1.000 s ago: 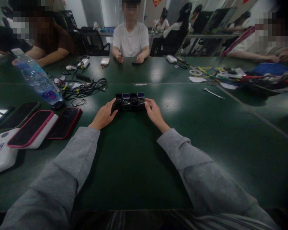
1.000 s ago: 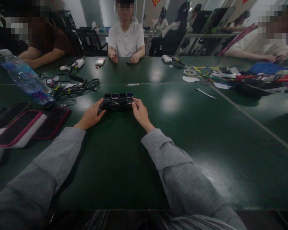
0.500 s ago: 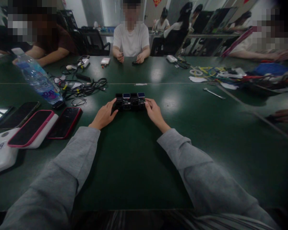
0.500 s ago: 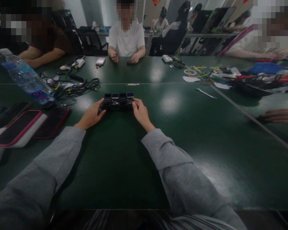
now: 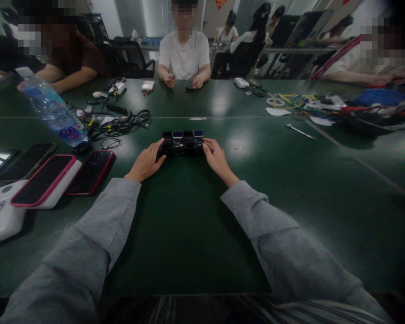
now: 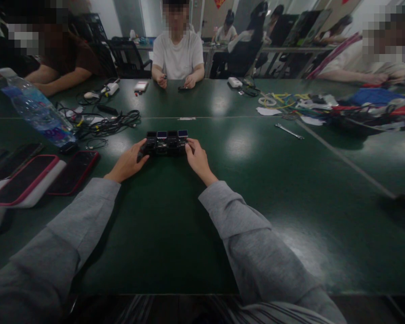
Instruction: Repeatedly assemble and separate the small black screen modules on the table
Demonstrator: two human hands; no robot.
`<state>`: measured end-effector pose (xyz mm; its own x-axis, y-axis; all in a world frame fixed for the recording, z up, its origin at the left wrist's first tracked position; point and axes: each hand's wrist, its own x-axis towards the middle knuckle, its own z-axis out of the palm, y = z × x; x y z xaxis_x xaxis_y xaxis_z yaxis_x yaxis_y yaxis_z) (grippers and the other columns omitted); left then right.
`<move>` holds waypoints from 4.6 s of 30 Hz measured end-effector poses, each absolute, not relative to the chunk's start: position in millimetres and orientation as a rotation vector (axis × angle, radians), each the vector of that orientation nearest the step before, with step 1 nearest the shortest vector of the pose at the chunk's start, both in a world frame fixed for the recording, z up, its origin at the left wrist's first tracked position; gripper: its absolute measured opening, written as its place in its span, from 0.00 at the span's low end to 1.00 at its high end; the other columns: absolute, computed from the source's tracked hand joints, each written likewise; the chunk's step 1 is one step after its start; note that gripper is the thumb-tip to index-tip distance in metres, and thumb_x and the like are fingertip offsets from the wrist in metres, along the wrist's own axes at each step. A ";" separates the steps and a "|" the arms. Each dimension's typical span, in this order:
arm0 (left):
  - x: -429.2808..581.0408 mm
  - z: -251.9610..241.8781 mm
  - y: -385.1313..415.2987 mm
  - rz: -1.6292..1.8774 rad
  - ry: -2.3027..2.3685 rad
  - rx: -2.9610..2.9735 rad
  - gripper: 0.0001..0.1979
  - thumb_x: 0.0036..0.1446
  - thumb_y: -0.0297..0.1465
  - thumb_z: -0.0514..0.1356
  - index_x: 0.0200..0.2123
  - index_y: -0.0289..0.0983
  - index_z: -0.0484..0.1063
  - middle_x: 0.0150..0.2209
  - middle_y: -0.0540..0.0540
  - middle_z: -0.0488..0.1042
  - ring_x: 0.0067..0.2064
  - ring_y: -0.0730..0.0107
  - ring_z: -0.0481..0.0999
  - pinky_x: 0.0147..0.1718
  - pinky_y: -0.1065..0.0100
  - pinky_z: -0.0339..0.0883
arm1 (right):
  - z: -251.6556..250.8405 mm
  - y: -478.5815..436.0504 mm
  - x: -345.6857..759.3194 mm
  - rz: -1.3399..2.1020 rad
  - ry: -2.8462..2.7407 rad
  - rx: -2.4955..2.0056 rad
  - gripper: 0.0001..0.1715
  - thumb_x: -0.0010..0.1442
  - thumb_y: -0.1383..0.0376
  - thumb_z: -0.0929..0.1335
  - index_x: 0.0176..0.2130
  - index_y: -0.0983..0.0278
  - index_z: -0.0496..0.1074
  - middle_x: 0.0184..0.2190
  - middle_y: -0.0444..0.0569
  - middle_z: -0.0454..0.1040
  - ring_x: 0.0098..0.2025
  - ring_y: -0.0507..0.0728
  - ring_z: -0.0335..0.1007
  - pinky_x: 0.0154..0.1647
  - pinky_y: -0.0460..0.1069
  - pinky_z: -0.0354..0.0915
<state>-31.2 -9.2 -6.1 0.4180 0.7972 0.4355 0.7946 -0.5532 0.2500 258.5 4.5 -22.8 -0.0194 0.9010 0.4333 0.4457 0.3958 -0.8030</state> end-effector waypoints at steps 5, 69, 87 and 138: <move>-31.4 -6.6 -9.1 0.834 1.467 2.651 0.31 0.66 0.35 0.54 0.68 0.35 0.48 0.60 0.33 0.65 0.55 0.53 0.72 0.53 0.51 0.68 | -23.5 4.7 258.7 0.568 -1.633 -1.195 0.22 0.67 0.50 0.62 0.54 0.60 0.66 0.52 0.53 0.75 0.56 0.62 0.71 0.59 0.62 0.66; -26.5 -2.2 -11.7 0.844 1.561 2.661 0.19 0.67 0.34 0.52 0.59 0.35 0.62 0.56 0.37 0.70 0.55 0.56 0.71 0.55 0.54 0.66 | -20.0 -0.4 251.2 0.407 -1.794 -1.285 0.24 0.66 0.54 0.62 0.56 0.64 0.64 0.52 0.59 0.72 0.52 0.65 0.70 0.55 0.63 0.66; -26.9 -2.4 -11.4 0.806 1.608 2.662 0.20 0.68 0.36 0.50 0.60 0.35 0.60 0.56 0.37 0.70 0.54 0.55 0.72 0.53 0.53 0.67 | -20.7 -1.1 250.7 0.411 -1.795 -1.284 0.26 0.66 0.54 0.61 0.58 0.66 0.63 0.53 0.61 0.70 0.54 0.65 0.68 0.56 0.63 0.65; -30.0 -11.3 -6.3 0.500 1.942 2.565 0.20 0.67 0.33 0.48 0.57 0.31 0.66 0.63 0.35 0.64 0.63 0.50 0.63 0.59 0.51 0.61 | -17.5 -15.7 240.8 -0.066 -2.129 -1.357 0.29 0.64 0.64 0.64 0.62 0.63 0.55 0.61 0.61 0.53 0.62 0.70 0.54 0.57 0.67 0.64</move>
